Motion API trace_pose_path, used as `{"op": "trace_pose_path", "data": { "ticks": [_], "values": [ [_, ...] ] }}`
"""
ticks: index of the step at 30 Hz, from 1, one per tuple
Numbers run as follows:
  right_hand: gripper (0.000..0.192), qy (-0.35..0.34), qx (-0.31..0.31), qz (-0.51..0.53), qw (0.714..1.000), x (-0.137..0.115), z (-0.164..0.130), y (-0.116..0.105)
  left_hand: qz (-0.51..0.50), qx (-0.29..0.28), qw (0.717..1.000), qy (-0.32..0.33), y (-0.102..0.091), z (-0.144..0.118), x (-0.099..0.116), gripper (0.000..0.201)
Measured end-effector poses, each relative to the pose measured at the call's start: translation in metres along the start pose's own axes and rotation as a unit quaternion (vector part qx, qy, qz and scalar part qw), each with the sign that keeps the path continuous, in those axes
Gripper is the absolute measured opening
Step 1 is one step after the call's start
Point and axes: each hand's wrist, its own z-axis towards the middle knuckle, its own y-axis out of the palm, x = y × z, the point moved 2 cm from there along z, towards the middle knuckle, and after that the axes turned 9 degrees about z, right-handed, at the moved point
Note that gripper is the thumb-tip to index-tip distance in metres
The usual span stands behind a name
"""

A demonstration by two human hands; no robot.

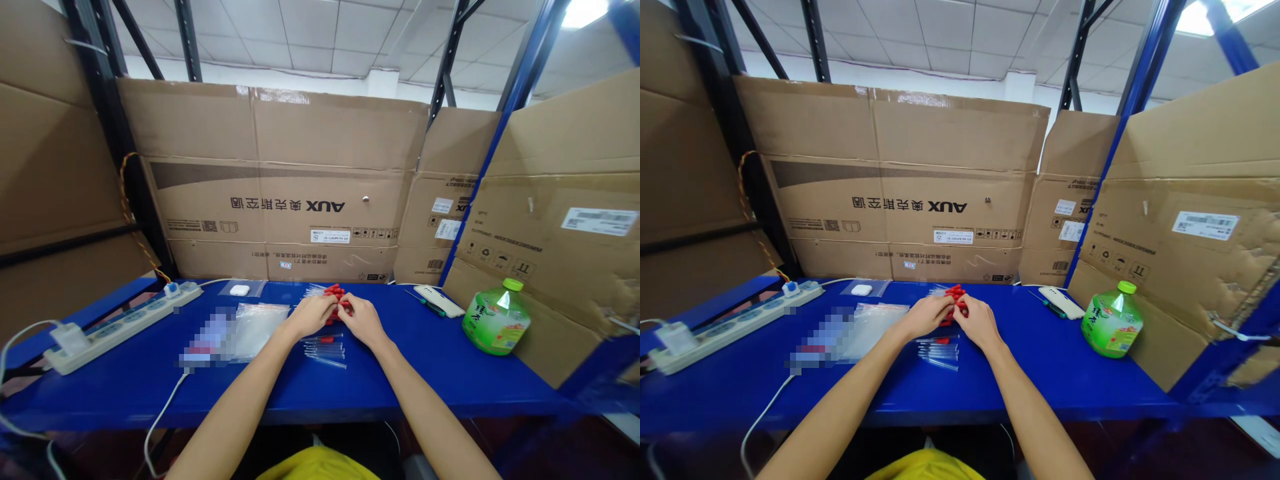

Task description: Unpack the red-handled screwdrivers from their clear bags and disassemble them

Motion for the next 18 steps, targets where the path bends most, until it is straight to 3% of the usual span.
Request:
{"op": "trace_pose_path", "data": {
  "ticks": [18],
  "values": [
    [0.012, -0.059, 0.051, -0.078, 0.994, 0.0004, 0.0015, 0.0073, -0.003, 0.008, 1.000, 0.027, -0.0085, 0.0032, 0.0046, 0.026]
  ]
}}
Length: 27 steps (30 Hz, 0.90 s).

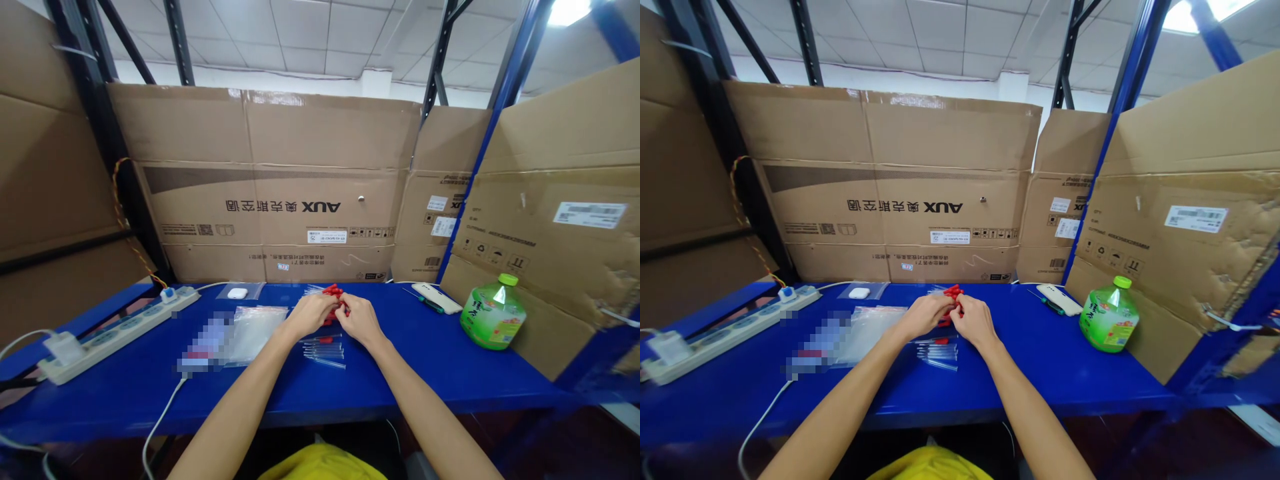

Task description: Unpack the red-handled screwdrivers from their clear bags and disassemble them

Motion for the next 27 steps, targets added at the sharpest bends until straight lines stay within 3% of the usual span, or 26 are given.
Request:
{"op": "trace_pose_path", "data": {
  "ticks": [7, 14, 21, 27],
  "values": [
    [0.014, -0.016, 0.011, 0.021, 1.000, 0.002, 0.000, -0.003, -0.016, 0.014, 1.000, 0.000, 0.004, 0.001, -0.001, 0.029],
    [0.015, -0.048, -0.011, 0.117, 0.992, 0.002, 0.000, -0.012, -0.013, 0.033, 0.999, -0.034, 0.001, -0.001, -0.006, 0.039],
    [0.012, 0.015, -0.041, 0.112, 0.993, 0.016, 0.000, -0.009, -0.070, 0.059, 0.996, -0.017, 0.005, -0.002, -0.007, 0.020],
    [0.013, 0.024, -0.068, 0.102, 0.992, 0.012, 0.000, -0.007, -0.140, 0.030, 0.989, -0.019, 0.011, -0.002, -0.007, 0.021]
  ]
}}
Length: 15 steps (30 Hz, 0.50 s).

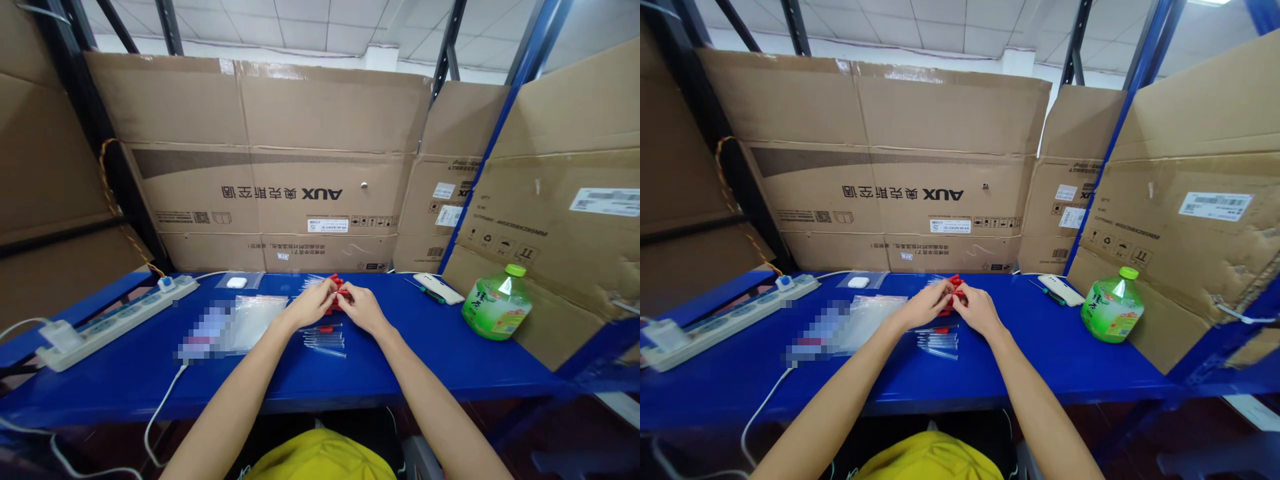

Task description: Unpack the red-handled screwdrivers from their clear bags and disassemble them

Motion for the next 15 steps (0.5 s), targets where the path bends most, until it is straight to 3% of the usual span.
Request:
{"op": "trace_pose_path", "data": {
  "ticks": [6, 15],
  "values": [
    [0.012, 0.001, 0.007, -0.090, 0.996, -0.009, -0.001, 0.000, -0.001, -0.040, 0.999, 0.029, 0.002, 0.002, 0.001, 0.030],
    [0.012, -0.032, 0.009, -0.176, 0.984, -0.020, -0.002, 0.003, 0.100, -0.053, 0.993, 0.029, 0.004, 0.001, -0.002, 0.030]
  ]
}}
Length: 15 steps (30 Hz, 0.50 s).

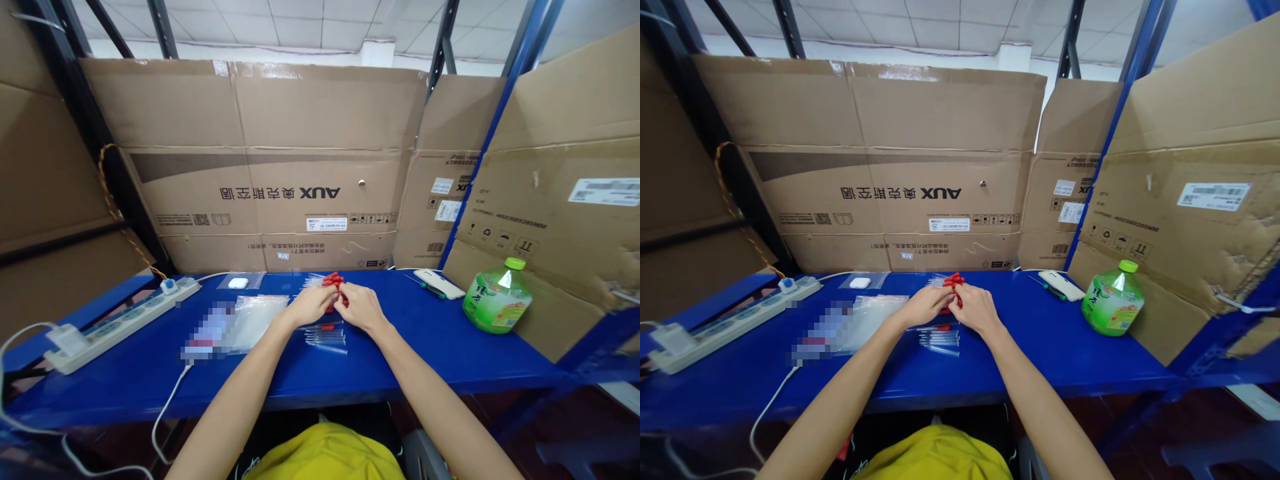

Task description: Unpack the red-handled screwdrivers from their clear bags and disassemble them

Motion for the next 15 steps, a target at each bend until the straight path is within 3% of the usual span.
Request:
{"op": "trace_pose_path", "data": {
  "ticks": [11, 15],
  "values": [
    [0.012, -0.030, 0.024, 0.013, 0.999, 0.000, 0.001, 0.004, 0.008, 0.001, 1.000, 0.009, -0.009, 0.000, 0.004, 0.028],
    [0.013, -0.022, 0.045, 0.053, 0.997, 0.004, -0.001, -0.002, 0.005, 0.040, 0.999, -0.006, -0.011, -0.001, 0.004, 0.032]
  ]
}}
